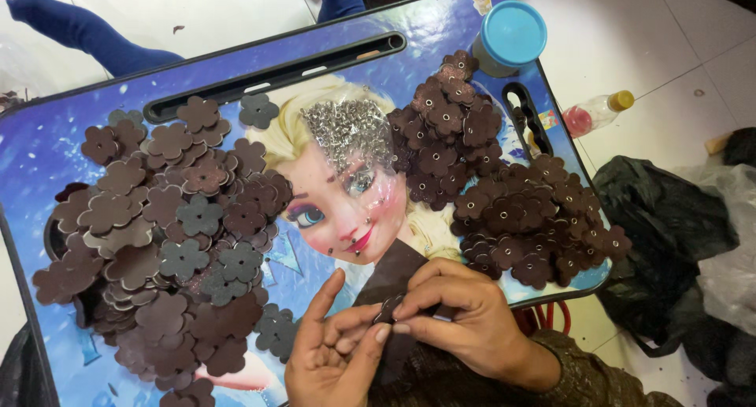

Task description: The person sits on the floor and assembles small flower-shaped craft pieces by hand. They pick up individual pieces, align them, and press them together, then place the assembled units into a growing pile on the right side of the tray.

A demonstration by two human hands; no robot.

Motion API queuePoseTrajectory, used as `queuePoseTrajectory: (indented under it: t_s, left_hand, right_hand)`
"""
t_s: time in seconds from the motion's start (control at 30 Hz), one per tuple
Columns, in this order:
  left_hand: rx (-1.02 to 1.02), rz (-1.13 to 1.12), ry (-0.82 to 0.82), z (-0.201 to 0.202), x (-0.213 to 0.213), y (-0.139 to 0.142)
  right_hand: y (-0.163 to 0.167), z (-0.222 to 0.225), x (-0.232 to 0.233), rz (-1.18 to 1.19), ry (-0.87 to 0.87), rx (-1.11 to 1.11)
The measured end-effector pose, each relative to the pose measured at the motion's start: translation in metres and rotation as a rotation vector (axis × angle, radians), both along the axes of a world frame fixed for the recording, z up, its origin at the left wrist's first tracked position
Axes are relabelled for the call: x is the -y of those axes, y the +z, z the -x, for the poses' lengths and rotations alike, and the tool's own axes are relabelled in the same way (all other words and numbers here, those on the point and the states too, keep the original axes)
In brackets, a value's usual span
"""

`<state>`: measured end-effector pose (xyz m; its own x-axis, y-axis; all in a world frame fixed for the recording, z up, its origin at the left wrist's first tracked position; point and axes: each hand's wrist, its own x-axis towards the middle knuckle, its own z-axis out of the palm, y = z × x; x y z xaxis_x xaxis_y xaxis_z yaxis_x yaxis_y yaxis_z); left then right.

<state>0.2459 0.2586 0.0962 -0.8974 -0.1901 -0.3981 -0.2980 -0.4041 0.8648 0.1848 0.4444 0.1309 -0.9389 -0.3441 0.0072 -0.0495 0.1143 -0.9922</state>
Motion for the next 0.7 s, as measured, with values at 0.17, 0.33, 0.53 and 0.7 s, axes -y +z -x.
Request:
queuePoseTrajectory:
  t_s: [0.17,0.33,0.53,0.7]
  left_hand:
    - [-0.009,0.019,-0.001,-0.002,0.0,-0.002]
    - [-0.05,0.083,-0.051,-0.006,-0.001,0.0]
    - [-0.135,0.358,-0.204,-0.006,0.004,0.005]
    - [-0.085,0.348,-0.189,-0.005,0.004,0.012]
  right_hand:
    - [0.002,-0.002,-0.002,-0.031,0.001,0.057]
    - [0.004,-0.002,-0.002,-0.028,0.0,0.024]
    - [0.001,-0.006,-0.001,0.131,-0.03,0.22]
    - [-0.008,-0.014,-0.003,0.149,0.002,0.272]
